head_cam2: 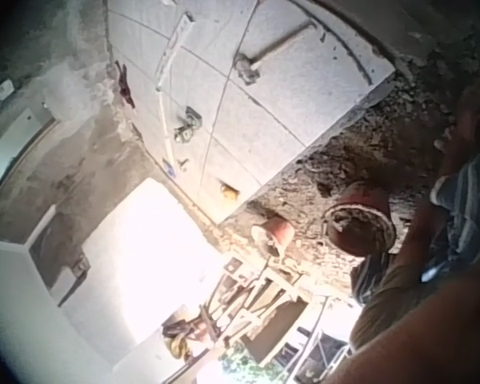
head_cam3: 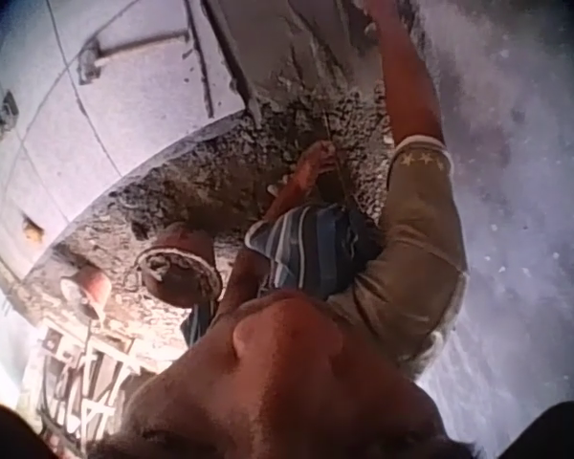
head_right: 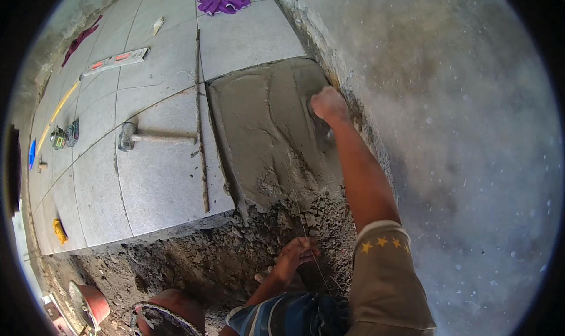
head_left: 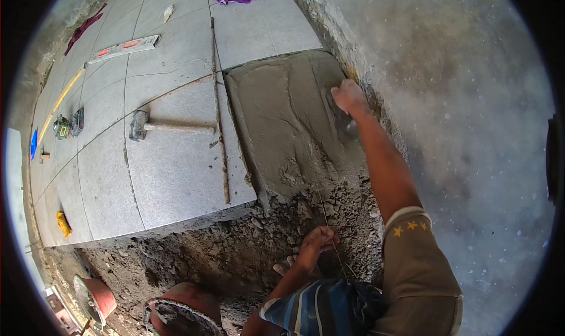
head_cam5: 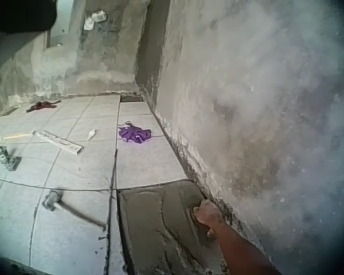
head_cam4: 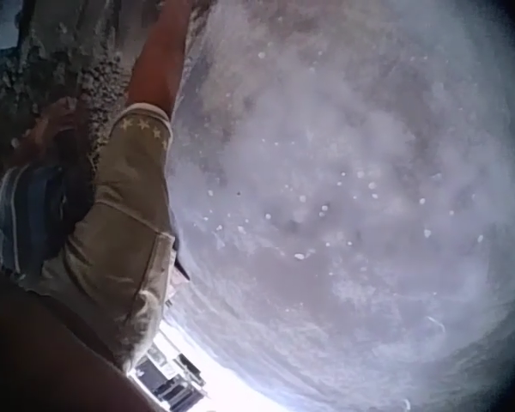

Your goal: Applying and leveling mortar on the ground to prepare for floor tiling.

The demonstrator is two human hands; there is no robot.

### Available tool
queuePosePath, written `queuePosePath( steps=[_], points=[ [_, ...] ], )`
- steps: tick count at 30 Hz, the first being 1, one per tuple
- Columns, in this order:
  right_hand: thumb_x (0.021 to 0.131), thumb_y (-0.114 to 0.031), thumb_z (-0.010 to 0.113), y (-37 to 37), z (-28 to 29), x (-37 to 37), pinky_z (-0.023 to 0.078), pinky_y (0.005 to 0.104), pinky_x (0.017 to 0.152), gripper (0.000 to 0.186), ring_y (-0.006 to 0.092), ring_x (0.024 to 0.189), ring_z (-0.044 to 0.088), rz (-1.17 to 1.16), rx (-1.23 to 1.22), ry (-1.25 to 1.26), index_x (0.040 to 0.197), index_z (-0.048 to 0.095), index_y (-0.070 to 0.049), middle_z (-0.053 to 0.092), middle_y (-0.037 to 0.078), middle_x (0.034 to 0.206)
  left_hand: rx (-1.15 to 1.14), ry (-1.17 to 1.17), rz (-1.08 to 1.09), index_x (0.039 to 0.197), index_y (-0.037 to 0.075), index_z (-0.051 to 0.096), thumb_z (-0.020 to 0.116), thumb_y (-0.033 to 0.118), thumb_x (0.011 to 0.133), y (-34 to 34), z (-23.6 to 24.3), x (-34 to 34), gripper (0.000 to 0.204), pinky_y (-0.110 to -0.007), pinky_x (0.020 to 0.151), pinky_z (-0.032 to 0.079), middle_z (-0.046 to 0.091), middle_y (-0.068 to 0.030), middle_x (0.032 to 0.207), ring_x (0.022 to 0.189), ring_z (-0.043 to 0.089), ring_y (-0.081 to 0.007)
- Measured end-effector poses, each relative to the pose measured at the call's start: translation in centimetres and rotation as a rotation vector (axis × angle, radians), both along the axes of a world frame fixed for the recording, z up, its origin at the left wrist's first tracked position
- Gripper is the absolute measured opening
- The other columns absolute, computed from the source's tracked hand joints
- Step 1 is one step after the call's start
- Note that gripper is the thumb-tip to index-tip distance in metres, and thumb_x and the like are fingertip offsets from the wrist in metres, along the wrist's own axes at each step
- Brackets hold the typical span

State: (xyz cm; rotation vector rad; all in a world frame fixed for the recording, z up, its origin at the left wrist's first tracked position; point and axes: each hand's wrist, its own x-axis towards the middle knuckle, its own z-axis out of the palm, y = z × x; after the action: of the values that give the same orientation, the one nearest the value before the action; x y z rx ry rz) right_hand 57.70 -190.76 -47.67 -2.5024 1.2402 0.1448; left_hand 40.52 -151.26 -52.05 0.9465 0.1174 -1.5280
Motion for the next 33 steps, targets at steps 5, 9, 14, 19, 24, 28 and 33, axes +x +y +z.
queuePosePath(
  steps=[5,9,14,19,24,28,33],
  points=[
    [0.094,-0.039,0.054,5.4,0.7,-6.7,0.05,0.053,0.094,0.044,0.0439,0.108,0.063,-0.041,0.009,-0.101,0.113,0.061,0.001,0.064,0.03,0.114,-0.017,0.023,0.006,0.113,0.014,0.058,0.054,0.039,0.097,0.6,-0.5,0.0,0.03,-0.039,0.096,0.044,0.065,-0.0034,0.111,0.106,0.06,-0.0183],
    [0.094,-0.036,0.056,6.9,0.3,-5.7,0.05,0.0526,0.094,0.042,0.0438,0.108,0.063,0.025,-0.047,-0.186,0.114,0.06,0.001,0.065,0.029,0.115,-0.037,-0.002,-0.03,0.118,0.014,0.057,0.054,0.039,0.097,0.5,-0.6,0.2,0.033,-0.039,0.098,0.043,0.064,-0.0035,0.113,0.109,0.06,-0.0185],
    [0.093,-0.038,0.058,1.2,-2.2,-1.0,0.052,0.0502,0.087,0.042,0.0439,0.101,0.065,-0.003,-0.17,-0.124,0.11,0.06,0.001,0.067,0.027,0.105,-0.034,0.013,-0.067,0.122,0.014,0.056,0.054,0.04,0.097,0.1,-0.5,0.4,0.036,-0.04,0.1,0.042,0.064,-0.0037,0.115,0.111,0.059,-0.0189],
    [0.091,-0.036,0.058,-1.7,-3.3,-0.1,0.053,0.0487,0.083,0.041,0.0387,0.096,0.067,-0.097,-0.101,-0.232,0.1,0.063,0.004,0.066,0.029,0.097,-0.059,-0.008,-0.07,0.135,0.005,0.051,0.054,0.043,0.098,-0.8,-0.4,-0.1,0.053,-0.042,0.102,0.043,0.062,-0.0097,0.123,0.115,0.06,-0.0232],
    [0.089,-0.038,0.06,3.7,-0.6,-6.5,0.051,0.0489,0.09,0.041,0.0427,0.104,0.063,0.092,0.031,-0.219,0.093,0.066,0.003,0.066,0.029,0.105,-0.143,0.054,-0.044,0.14,0.005,0.048,0.055,0.043,0.097,-1.5,-0.5,-0.6,0.058,-0.042,0.104,0.042,0.061,-0.0113,0.128,0.121,0.058,-0.0253],
    [0.087,-0.037,0.064,4.5,-0.3,-8.6,0.051,0.0495,0.084,0.039,0.043,0.094,0.065,-0.022,0.057,-0.356,0.094,0.066,0.002,0.068,0.027,0.095,-0.141,0.049,-0.078,0.142,0.004,0.046,0.055,0.042,0.097,-1.1,-0.4,-0.8,0.059,-0.044,0.105,0.041,0.059,-0.0131,0.133,0.125,0.057,-0.0274],
    [0.086,-0.036,0.064,0.7,-2.0,-4.0,0.052,0.049,0.08,0.038,0.0417,0.092,0.067,-0.202,0.116,-0.266,0.095,0.067,0.0,0.07,0.024,0.089,-0.119,0.079,-0.11,0.144,0.008,0.044,0.054,0.041,0.097,-0.7,-0.6,-0.9,0.058,-0.044,0.107,0.038,0.057,-0.0093,0.136,0.128,0.054,-0.0249]
  ],
)
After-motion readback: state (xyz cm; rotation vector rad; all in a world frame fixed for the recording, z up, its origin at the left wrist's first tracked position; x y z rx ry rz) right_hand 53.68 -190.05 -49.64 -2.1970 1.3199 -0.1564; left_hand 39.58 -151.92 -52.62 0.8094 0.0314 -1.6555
